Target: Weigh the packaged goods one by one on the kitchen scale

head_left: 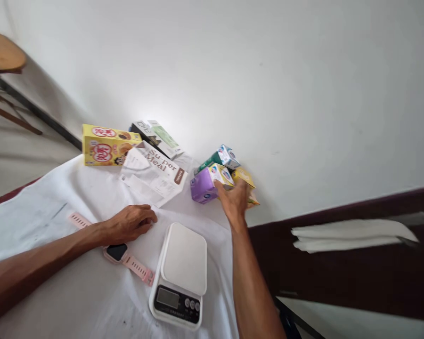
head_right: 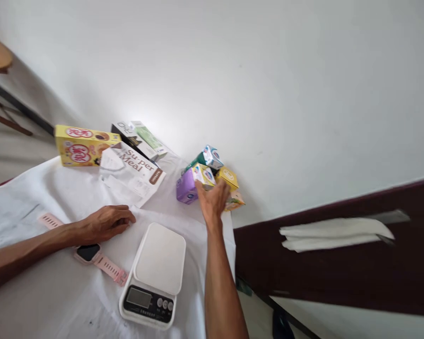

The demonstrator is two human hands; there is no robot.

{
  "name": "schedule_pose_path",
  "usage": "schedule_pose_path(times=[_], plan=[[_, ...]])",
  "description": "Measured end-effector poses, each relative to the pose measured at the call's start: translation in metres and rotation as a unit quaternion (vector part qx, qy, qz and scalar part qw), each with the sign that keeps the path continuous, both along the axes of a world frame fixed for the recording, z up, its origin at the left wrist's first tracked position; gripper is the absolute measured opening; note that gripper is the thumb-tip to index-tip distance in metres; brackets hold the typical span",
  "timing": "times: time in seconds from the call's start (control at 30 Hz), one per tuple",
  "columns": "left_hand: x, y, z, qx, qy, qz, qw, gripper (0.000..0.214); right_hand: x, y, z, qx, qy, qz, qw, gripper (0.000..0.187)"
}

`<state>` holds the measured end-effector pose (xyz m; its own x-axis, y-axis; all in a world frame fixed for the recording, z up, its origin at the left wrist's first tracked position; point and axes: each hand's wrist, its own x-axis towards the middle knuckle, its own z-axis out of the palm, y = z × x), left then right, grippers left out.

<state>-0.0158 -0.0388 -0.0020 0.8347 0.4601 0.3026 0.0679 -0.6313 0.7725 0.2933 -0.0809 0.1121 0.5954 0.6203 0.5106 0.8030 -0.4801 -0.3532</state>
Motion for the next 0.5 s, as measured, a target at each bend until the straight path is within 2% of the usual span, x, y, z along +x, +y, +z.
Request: schedule_pose_path(times=[0.1,0.17,0.23,0.3,0.4,0.5], plan=[[0.000,-0.001,0.001,0.016,0.000,-0.005,1.000,0.018,-0.018,-0.009,0.007,0.071,-0.062,0.048,0.994,0.078],[0.000,0.000,0.000,0.021,0.002,-0.006,1.000,0.018,-0.037,-0.012,0.012,0.090,-0.111,0.119,0.983,0.069],[0.000,0.001,-0.002,0.025,-0.002,-0.004,1.000,0.018,-0.064,-0.011,0.017,0.075,-0.121,0.197,0.970,0.055],[0.000,0.002,-0.004,0.031,-0.010,-0.004,0.999,0.017,-0.102,-0.009,0.019,0.049,-0.089,0.278,0.955,0.045],[0.000,-0.001,-0.007,0.039,-0.006,-0.003,0.999,0.015,-0.166,-0.004,0.018,-0.009,-0.032,0.414,0.910,0.036],[0.001,-0.005,-0.008,0.042,0.013,0.026,0.999,0.013,-0.221,0.003,0.016,-0.034,-0.030,0.484,0.874,0.036]])
